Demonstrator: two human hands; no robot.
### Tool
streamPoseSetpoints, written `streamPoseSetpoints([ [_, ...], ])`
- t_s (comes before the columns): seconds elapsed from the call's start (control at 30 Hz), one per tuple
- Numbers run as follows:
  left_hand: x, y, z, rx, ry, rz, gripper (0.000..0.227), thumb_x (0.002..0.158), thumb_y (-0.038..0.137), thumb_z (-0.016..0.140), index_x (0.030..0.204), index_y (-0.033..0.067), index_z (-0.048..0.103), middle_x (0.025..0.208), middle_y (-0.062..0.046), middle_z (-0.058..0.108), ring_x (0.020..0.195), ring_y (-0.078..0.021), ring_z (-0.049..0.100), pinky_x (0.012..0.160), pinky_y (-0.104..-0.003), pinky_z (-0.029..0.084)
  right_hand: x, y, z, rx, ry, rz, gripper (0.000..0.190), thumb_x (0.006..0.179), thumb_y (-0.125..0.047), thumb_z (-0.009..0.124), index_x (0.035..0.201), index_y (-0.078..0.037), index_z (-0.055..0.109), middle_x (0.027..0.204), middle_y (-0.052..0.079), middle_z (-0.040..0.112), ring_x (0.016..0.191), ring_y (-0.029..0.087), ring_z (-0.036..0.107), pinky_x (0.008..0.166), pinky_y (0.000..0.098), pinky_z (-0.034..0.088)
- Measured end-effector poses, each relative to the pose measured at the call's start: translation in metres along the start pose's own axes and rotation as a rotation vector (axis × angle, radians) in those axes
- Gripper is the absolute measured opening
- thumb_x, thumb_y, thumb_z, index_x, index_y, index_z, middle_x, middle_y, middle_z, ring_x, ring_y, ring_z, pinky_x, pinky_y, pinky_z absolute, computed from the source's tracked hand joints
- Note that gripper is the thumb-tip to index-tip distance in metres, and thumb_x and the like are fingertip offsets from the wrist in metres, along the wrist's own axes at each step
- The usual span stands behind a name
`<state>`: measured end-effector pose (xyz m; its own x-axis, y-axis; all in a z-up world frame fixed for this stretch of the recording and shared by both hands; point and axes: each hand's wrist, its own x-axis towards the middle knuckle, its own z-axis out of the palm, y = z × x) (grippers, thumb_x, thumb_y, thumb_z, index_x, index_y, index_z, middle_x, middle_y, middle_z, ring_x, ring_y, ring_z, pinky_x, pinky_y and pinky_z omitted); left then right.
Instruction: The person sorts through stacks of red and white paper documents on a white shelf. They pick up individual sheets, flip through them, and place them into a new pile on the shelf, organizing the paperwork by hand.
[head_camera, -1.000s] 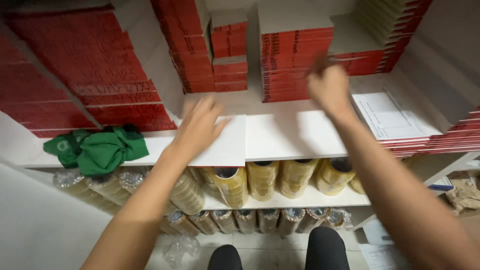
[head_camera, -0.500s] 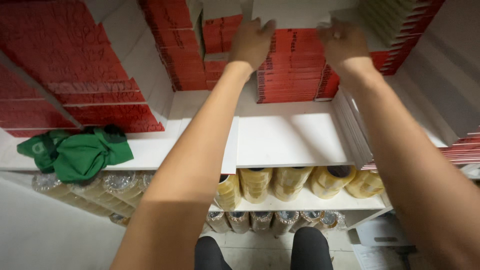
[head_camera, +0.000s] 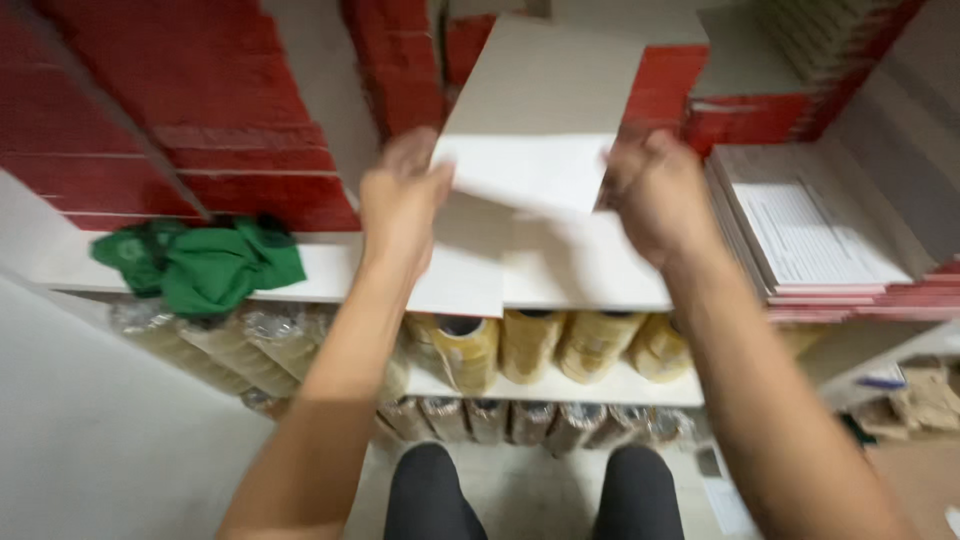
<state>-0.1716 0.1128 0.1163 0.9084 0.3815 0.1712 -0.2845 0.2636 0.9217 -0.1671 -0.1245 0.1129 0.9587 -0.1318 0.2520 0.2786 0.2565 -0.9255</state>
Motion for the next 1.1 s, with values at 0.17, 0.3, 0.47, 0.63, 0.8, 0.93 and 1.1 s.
streamPoseSetpoints([
  [0.17,-0.047,-0.024,-0.095,0.16,0.068,-0.059,0.055,0.085,-0.002,0.076,0.138,-0.0039,0.061,0.132,-0.017,0.064,0.124,-0.021,0.058,0.103,-0.036,0.054,-0.06,0.032,0.056,-0.17,-0.083,0.112,0.035,0.095,-0.003,0.063,0.128,0.007,0.062,0.094,0.012,0.065,0.077,0.018,0.062,0.075,0.0345,0.06],
  [0.3,-0.056,-0.054,-0.146,0.258,0.077,-0.076,0.049,0.085,-0.001,0.078,0.132,-0.0035,0.064,0.125,-0.02,0.069,0.121,-0.0229,0.064,0.105,-0.036,0.053,-0.061,0.09,0.061,-0.165,-0.092,0.273,0.046,0.091,0.0,0.064,0.136,0.008,0.06,0.092,0.016,0.067,0.077,0.021,0.066,0.072,0.0382,0.061],
  [0.47,-0.057,-0.07,-0.162,0.473,0.069,-0.079,0.044,0.087,0.004,0.078,0.13,0.0017,0.067,0.125,-0.02,0.073,0.118,-0.0242,0.07,0.1,-0.036,0.057,-0.07,0.096,0.078,-0.347,-0.091,0.367,0.045,0.089,-0.007,0.07,0.133,0.001,0.067,0.095,0.016,0.072,0.079,0.021,0.068,0.071,0.0373,0.06],
  [0.63,-0.053,-0.076,-0.157,0.782,0.166,-0.18,0.046,0.086,0.021,0.08,0.13,0.0178,0.069,0.122,-0.005,0.077,0.114,-0.0125,0.072,0.095,-0.027,0.058,-0.065,0.099,0.078,-0.49,-0.14,0.4,0.051,0.09,-0.01,0.068,0.139,0.003,0.063,0.102,0.02,0.072,0.08,0.022,0.068,0.07,0.0349,0.059],
  [0.8,-0.049,-0.057,-0.104,1.004,0.228,0.256,0.034,0.087,0.018,0.075,0.12,0.0127,0.07,0.124,-0.014,0.065,0.118,-0.0371,0.064,0.102,-0.049,0.049,0.0,0.096,0.018,-0.583,-0.106,0.231,0.047,0.089,-0.006,0.066,0.133,0.01,0.063,0.101,0.028,0.07,0.078,0.03,0.07,0.068,0.0385,0.06],
  [0.93,-0.007,-0.054,-0.023,0.943,-0.038,0.471,0.016,0.089,0.017,0.072,0.104,0.0105,0.074,0.102,-0.01,0.069,0.106,-0.0363,0.068,0.093,-0.047,0.051,0.082,0.057,-0.046,-0.72,0.18,-0.024,0.031,0.087,-0.011,0.07,0.111,0.007,0.073,0.087,0.022,0.07,0.071,0.028,0.071,0.057,0.0458,0.055],
  [1.1,0.035,-0.006,0.1,0.989,-0.363,0.207,0.045,0.093,0.045,0.049,0.079,0.0038,0.06,0.085,-0.022,0.067,0.083,-0.042,0.064,0.072,-0.054,0.042,0.097,-0.041,-0.041,-0.486,0.218,0.057,0.047,0.091,-0.007,0.051,0.126,-0.018,0.021,0.07,-0.002,0.034,0.055,0.011,0.035,0.046,0.0306,0.026],
])
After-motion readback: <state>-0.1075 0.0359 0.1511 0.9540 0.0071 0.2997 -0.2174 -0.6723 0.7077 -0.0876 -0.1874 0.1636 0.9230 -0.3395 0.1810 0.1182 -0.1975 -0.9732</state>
